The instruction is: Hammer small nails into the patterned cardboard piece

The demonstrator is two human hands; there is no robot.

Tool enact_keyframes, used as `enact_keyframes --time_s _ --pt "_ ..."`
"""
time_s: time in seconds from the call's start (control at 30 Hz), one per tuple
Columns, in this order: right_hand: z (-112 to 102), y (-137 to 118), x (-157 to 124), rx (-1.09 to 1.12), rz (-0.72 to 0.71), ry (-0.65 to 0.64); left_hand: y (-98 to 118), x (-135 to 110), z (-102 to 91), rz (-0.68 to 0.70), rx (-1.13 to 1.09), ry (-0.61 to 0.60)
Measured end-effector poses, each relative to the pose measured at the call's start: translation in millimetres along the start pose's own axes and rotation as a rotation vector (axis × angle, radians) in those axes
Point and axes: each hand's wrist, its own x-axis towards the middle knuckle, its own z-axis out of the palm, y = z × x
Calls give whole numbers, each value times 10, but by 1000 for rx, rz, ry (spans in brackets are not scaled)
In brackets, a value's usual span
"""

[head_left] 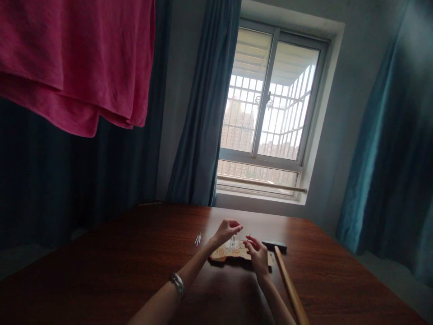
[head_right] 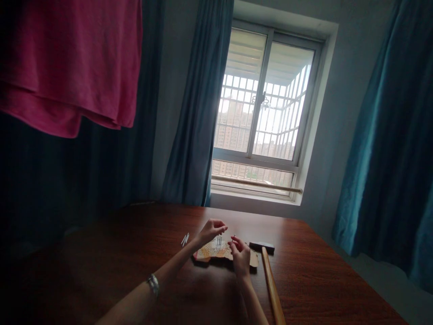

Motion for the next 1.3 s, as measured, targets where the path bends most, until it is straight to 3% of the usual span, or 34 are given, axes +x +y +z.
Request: enact_keyframes --time_s 0.17,0.4,0.6,0.8,1.0,1.3 --pt "-19 104 66 -141 -77 2 -216 55 -69 -93 -107 166" --pt "25 257 232 -335 -208 -80 -547 9 66 -209 -189 299" --pt "103 339 402 -381 -207 -107 -719 21 145 -255 -173 208" --pt "150 361 378 -407 -221 -170 -717 -14 148 -272 -152 111" --pt "181 389 327 -453 -248 -156 -701 -54 164 -256 -94 99" --pt "183 389 303 -598 -230 -164 -859 -7 232 -170 -3 89"
